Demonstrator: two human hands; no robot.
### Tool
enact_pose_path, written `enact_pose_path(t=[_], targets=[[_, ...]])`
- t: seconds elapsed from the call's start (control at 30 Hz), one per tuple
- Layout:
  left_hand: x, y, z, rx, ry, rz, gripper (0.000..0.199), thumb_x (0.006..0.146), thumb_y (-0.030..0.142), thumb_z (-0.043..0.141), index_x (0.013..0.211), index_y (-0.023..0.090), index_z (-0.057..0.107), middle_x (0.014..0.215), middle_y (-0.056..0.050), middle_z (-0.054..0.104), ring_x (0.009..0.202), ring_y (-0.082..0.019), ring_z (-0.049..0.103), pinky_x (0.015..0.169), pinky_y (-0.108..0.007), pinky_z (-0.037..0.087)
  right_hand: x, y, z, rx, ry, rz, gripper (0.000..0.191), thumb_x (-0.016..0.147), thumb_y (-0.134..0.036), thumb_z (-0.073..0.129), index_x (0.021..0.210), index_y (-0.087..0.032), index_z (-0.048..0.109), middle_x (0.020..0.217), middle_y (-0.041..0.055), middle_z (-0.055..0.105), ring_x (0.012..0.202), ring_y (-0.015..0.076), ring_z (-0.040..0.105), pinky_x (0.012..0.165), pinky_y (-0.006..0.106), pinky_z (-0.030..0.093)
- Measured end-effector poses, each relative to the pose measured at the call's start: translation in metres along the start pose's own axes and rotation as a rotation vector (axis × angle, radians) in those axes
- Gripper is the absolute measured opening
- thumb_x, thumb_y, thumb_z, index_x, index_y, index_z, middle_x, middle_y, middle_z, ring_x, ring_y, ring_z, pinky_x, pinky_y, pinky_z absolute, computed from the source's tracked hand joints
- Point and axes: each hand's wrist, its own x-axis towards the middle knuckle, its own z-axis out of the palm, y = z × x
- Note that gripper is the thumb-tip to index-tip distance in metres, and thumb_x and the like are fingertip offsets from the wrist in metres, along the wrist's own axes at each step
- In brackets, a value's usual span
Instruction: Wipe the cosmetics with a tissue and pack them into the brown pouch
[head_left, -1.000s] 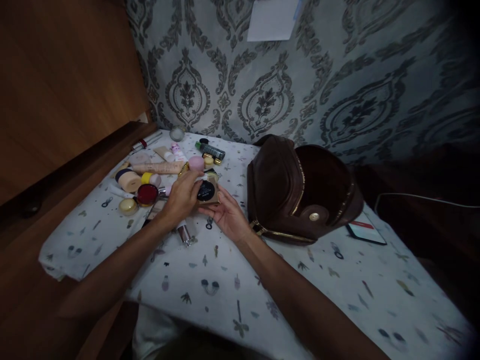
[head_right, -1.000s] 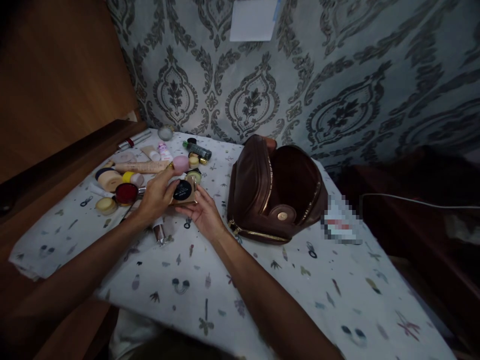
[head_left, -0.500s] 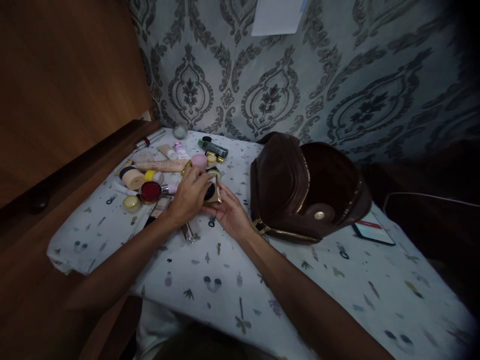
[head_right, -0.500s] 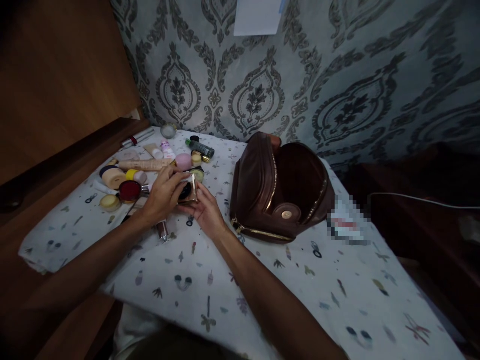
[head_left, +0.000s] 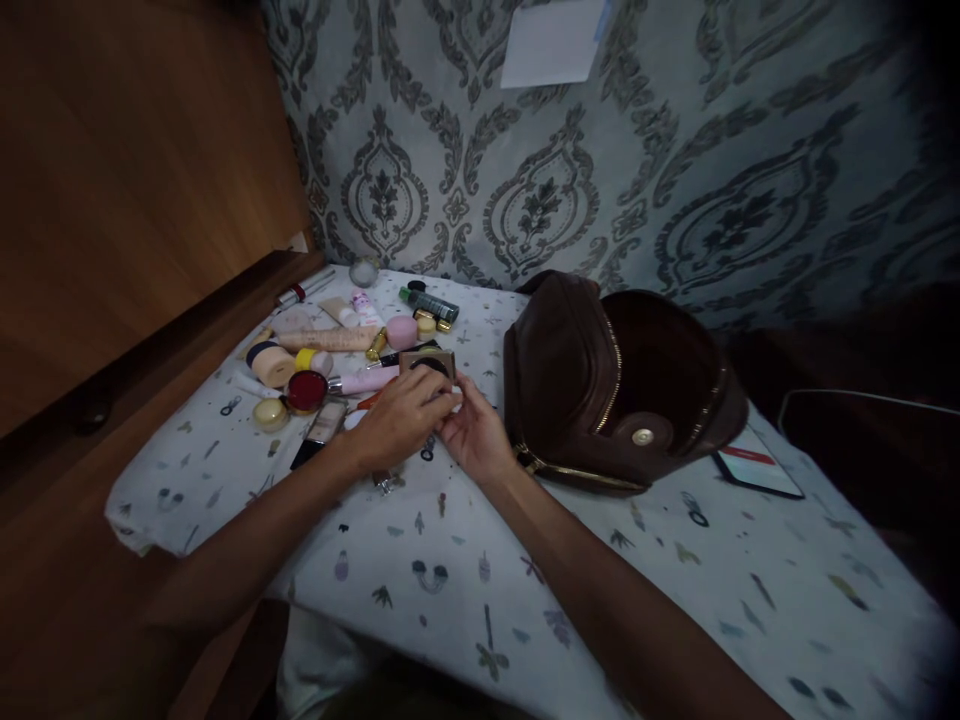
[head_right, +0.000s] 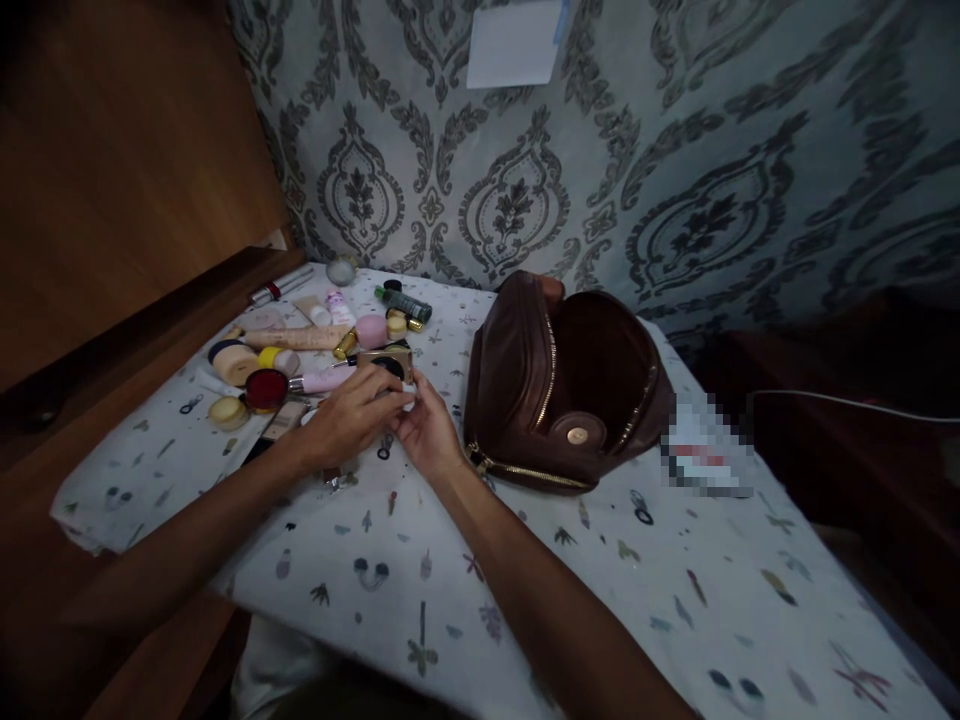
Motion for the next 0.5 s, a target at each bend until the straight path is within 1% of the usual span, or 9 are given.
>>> enact_pose_path(t=[0.1, 0.23, 0.4, 0.5], targets=[[0.0, 0.0, 0.001, 0.029, -0.006, 0.02, 0.027, 0.098, 0.009, 0.039, 0.105, 0.016, 0.064, 0.098, -0.011, 0.063, 0.095, -0.023, 0.055, 0.082, -0.039, 0.05, 0.001, -0.004, 0.001, 0.019, 0.037, -0.032, 0.008, 0.089, -0.027, 0.065, 0.095, -0.024, 0.069, 0.092, -0.0053, 0.075, 0.077, 0.0087, 0.067, 0.064, 0.017, 0.056], [-0.002, -0.004, 0.003, 0.025, 0.054, -0.003, 0.026, 0.099, 0.012, 0.041, 0.108, 0.015, 0.065, 0.099, -0.012, 0.063, 0.094, -0.024, 0.055, 0.082, -0.038, 0.05, 0.003, -0.005, -0.002, 0.01, 0.029, -0.076, 0.007, 0.085, -0.023, 0.069, 0.091, -0.025, 0.068, 0.089, -0.0057, 0.076, 0.074, 0.0099, 0.067, 0.065, 0.021, 0.058], [-0.002, -0.009, 0.006, -0.082, 0.197, -0.137, 0.025, 0.1, 0.017, 0.043, 0.112, 0.017, 0.065, 0.104, -0.011, 0.062, 0.097, -0.024, 0.056, 0.084, -0.04, 0.051, 0.004, -0.004, -0.006, -0.019, 0.029, -0.079, 0.016, 0.08, -0.021, 0.074, 0.093, -0.027, 0.067, 0.09, -0.0054, 0.077, 0.075, 0.0124, 0.071, 0.074, 0.029, 0.061], [-0.001, -0.01, 0.006, -0.143, 0.29, -0.226, 0.023, 0.1, 0.019, 0.045, 0.112, 0.019, 0.065, 0.103, -0.009, 0.061, 0.1, -0.022, 0.057, 0.087, -0.039, 0.051, 0.002, -0.004, -0.006, -0.059, -0.002, -0.057, 0.02, 0.079, -0.023, 0.075, 0.097, -0.025, 0.067, 0.089, -0.0046, 0.077, 0.075, 0.0135, 0.072, 0.07, 0.028, 0.061]])
